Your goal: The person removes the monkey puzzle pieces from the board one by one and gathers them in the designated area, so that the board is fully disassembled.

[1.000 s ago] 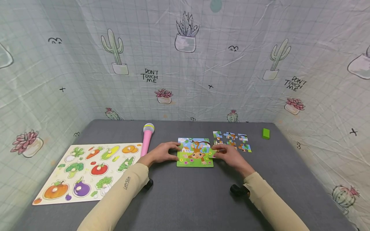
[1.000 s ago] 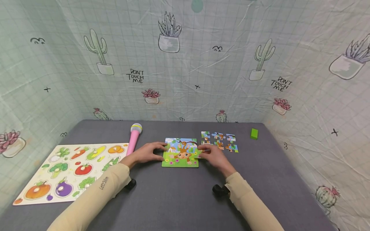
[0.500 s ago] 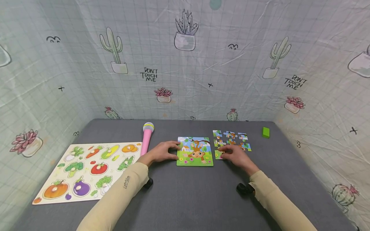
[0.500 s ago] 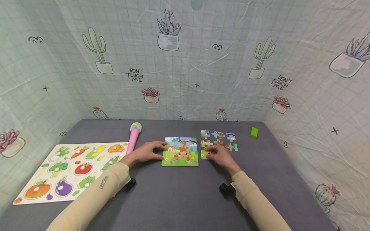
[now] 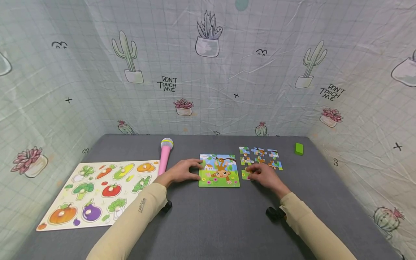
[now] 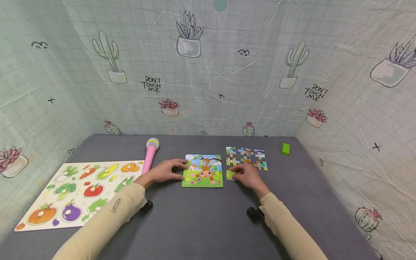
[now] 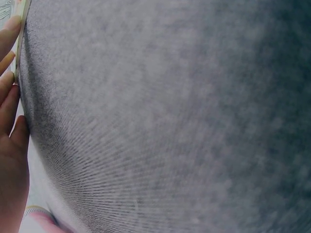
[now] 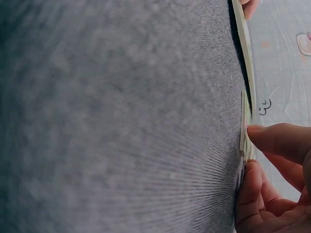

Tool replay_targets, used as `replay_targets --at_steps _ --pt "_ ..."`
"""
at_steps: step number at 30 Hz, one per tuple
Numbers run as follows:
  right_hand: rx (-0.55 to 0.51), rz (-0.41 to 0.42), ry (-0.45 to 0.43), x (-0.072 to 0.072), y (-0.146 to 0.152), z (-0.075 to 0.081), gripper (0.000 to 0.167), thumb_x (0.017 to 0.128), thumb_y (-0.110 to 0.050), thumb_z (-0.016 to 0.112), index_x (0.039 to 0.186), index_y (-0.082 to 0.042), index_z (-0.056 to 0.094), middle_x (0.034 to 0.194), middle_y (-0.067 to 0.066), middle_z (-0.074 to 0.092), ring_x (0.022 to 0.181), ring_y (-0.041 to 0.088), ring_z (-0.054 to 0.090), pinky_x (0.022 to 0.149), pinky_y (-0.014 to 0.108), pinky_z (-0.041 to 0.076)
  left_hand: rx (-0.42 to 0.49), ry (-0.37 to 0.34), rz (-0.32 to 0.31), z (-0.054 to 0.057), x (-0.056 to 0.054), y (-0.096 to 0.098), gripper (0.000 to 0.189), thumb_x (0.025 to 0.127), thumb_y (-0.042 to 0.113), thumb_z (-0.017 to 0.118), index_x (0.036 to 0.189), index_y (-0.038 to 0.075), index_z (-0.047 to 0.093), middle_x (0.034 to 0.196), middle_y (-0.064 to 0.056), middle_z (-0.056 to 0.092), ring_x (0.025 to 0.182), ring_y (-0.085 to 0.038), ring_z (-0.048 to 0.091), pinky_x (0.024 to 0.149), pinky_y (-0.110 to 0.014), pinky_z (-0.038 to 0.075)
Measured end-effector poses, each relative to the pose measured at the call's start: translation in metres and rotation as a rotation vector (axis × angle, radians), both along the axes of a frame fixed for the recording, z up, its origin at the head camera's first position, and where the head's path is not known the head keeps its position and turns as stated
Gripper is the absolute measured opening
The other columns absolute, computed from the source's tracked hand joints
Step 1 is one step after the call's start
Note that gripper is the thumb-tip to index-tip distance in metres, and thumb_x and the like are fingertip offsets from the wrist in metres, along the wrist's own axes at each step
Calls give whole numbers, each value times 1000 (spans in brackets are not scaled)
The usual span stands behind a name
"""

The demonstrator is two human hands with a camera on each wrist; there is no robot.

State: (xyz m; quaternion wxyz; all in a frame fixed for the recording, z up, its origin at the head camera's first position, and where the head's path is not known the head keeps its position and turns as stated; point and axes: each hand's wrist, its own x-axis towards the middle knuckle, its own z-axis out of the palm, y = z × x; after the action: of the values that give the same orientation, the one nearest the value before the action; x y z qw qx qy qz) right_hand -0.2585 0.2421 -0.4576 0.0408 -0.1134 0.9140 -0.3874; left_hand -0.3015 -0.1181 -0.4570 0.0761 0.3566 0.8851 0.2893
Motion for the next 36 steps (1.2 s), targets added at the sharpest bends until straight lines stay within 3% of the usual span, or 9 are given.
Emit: replay_targets --at_steps 27,32,36 --pt "-5 0 -32 -1 -11 11 29 95 -15 64 121 -2 66 106 12 68 84 22 64 70 38 50 31 44 19 -2 2 3 41 87 26 74 121 4 67 143 -13 51 134 -30 44 111 -45 35" --pt "-64 56 -59 0 -32 20 33 95 -16 64 126 -2 64 123 16 63 104 31 62 78 40 53 27 69 15 -3 2 2 41 87 26 74 121 4 67 142 -14 52 133 -32 45 110 -46 36" --pt "-79 169 -63 2 -51 24 36 96 -18 63 128 0 62 128 19 60 111 35 59 85 41 52 32 45 13 -4 3 2 41 88 26 73 123 4 67 145 -13 50 135 -32 43 110 -47 35"
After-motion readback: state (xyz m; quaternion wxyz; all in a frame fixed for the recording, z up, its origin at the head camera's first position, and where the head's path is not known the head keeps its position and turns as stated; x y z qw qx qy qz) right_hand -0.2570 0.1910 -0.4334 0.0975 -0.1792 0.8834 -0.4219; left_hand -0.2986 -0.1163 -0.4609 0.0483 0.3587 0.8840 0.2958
